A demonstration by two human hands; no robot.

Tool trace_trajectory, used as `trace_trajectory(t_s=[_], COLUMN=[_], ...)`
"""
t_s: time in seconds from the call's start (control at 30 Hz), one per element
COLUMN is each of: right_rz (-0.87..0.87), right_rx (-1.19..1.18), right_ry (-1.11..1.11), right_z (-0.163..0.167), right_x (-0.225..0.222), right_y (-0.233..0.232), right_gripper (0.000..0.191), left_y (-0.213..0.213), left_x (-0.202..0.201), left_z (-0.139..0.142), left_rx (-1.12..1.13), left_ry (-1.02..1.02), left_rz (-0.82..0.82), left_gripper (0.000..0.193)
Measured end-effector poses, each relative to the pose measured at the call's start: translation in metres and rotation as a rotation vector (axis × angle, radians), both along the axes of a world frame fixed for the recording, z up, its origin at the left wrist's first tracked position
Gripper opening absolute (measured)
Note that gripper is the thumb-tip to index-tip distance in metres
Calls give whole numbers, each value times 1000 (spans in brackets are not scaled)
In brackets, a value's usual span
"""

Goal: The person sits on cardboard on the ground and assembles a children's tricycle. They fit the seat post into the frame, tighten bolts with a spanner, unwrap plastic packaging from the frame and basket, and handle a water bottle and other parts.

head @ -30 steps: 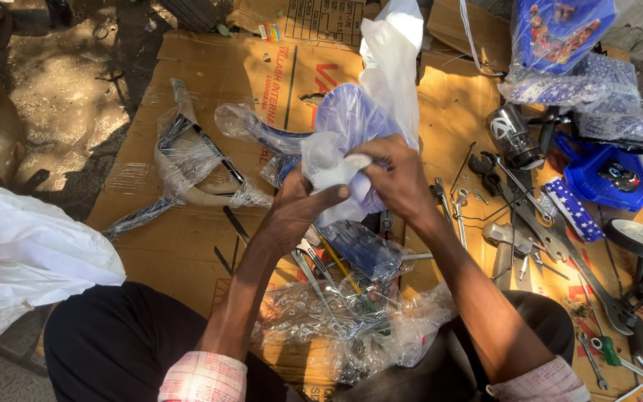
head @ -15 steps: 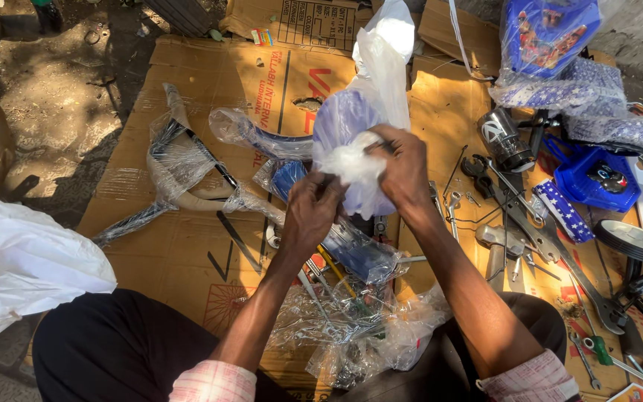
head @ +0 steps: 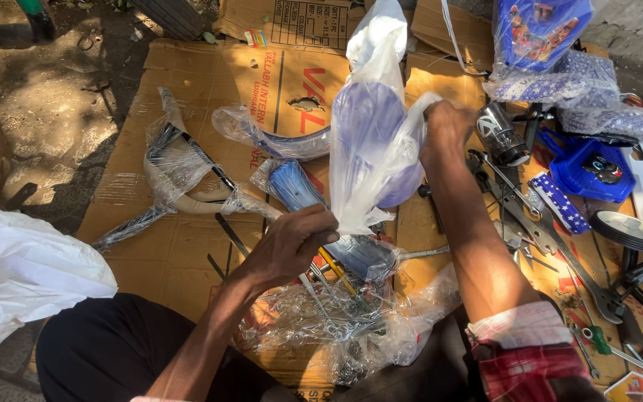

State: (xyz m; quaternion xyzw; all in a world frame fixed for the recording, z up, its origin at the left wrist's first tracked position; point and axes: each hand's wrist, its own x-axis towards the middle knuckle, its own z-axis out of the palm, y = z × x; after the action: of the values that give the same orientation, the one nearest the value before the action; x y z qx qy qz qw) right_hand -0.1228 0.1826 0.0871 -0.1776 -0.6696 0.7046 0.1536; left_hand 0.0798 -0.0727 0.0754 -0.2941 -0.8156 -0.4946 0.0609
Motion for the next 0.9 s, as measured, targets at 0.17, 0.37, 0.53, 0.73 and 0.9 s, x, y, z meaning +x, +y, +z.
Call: trace_trajectory(t_s=[0.17,0.37,0.53,0.73,0.9], right_rz=[55,528,440,409,364], right_rx=[141,218,459,417,-132], right_ry=[-52,329,441,464,248], right_z=[-4,26,38,27,31], right_x=[11,69,123,144,143], right_y=[10,9,-1,-1,1], right_gripper=[6,45,54,33,42], left_y=[-8,-12,15,27,41], left_x=[10,-6,-17,-27,-38], left_z=[8,32,40,31,19], left_rx=[5,48,-251,-325,-260], left_ry=[-118,-73,-176,-117,77], left_rz=[54,518,257,18,111], left_gripper=[34,62,75,92,32])
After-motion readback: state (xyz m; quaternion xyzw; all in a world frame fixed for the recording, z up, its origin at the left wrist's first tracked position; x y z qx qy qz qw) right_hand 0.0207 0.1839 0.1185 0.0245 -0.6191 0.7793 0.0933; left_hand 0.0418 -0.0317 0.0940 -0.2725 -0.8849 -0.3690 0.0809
